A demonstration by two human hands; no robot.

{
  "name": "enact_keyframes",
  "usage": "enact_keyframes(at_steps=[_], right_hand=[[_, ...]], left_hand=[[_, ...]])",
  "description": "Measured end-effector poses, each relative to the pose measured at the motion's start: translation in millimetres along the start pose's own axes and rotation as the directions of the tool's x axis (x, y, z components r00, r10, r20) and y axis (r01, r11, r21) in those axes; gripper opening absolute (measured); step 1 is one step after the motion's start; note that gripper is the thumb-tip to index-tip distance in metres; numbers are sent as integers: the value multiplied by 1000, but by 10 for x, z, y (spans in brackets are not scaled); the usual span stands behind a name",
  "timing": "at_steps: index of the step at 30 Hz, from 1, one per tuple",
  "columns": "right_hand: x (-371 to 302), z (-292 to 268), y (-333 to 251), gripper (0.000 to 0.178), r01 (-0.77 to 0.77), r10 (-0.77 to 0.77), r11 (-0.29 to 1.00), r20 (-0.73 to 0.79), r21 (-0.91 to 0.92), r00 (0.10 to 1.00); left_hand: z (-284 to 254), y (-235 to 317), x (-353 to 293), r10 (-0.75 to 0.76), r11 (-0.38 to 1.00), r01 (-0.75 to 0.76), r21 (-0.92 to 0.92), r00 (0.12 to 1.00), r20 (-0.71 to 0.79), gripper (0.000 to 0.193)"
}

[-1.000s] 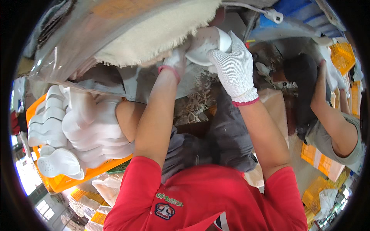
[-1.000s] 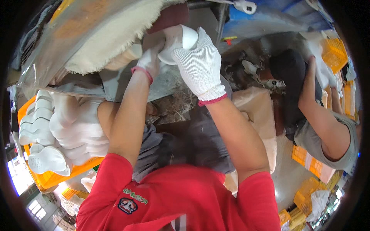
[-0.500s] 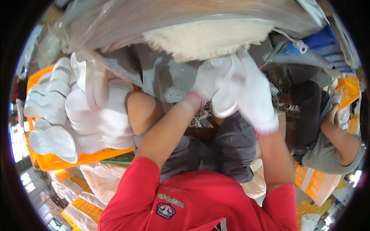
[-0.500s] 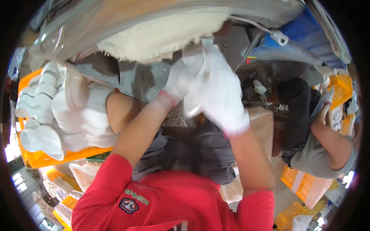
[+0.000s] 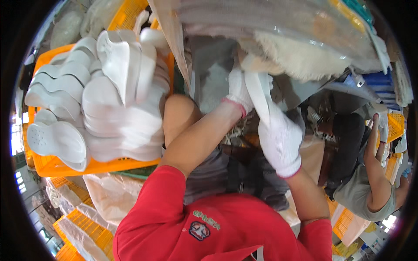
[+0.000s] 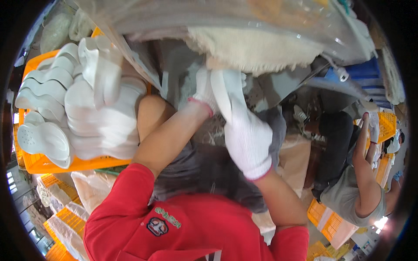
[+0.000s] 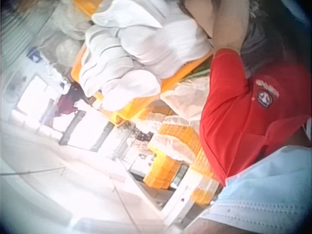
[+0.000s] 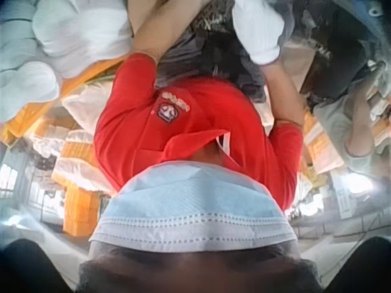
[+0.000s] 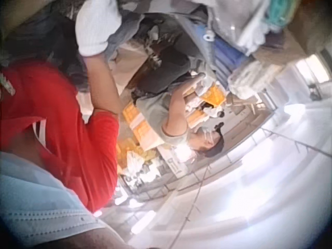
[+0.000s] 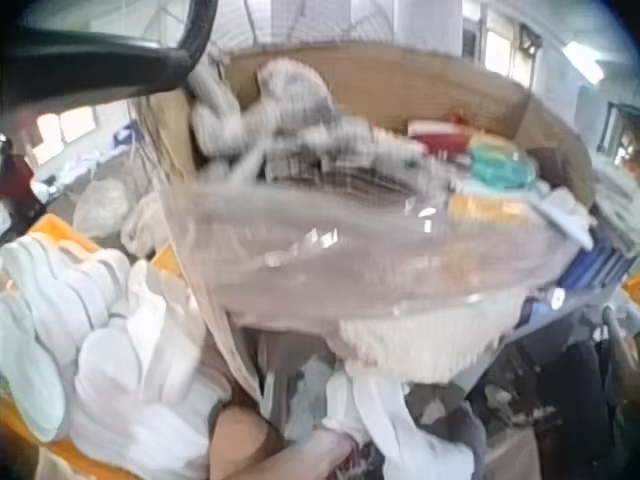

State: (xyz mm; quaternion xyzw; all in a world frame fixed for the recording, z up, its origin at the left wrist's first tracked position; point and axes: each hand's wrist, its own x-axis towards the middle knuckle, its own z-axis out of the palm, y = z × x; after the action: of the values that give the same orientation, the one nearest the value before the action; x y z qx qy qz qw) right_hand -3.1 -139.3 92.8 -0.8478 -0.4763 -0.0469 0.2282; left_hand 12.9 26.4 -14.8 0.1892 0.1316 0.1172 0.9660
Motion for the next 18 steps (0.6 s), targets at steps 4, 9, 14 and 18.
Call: enact_keyframes(at_steps=[4,9,14,18], right_hand=[[212,14,-29,33,-70,75,993,54,-91,996],[326,274,148,24,-62,49,996,-181,-69,982],[212,194,119,28,-5,12,1000,-410,18,912],[403,290,221,15,-68,36,995,-365,-75,930]], left_hand=[[-74,134,110,-94,986,96,-135,995,18,60],[-40,-43,174,38,998,-46,-30,974,-222,44],[-239,-314,366,-45,987,70,145,984,-173,48],[-331,-463,242,383,484,-205,851,924,4,53]])
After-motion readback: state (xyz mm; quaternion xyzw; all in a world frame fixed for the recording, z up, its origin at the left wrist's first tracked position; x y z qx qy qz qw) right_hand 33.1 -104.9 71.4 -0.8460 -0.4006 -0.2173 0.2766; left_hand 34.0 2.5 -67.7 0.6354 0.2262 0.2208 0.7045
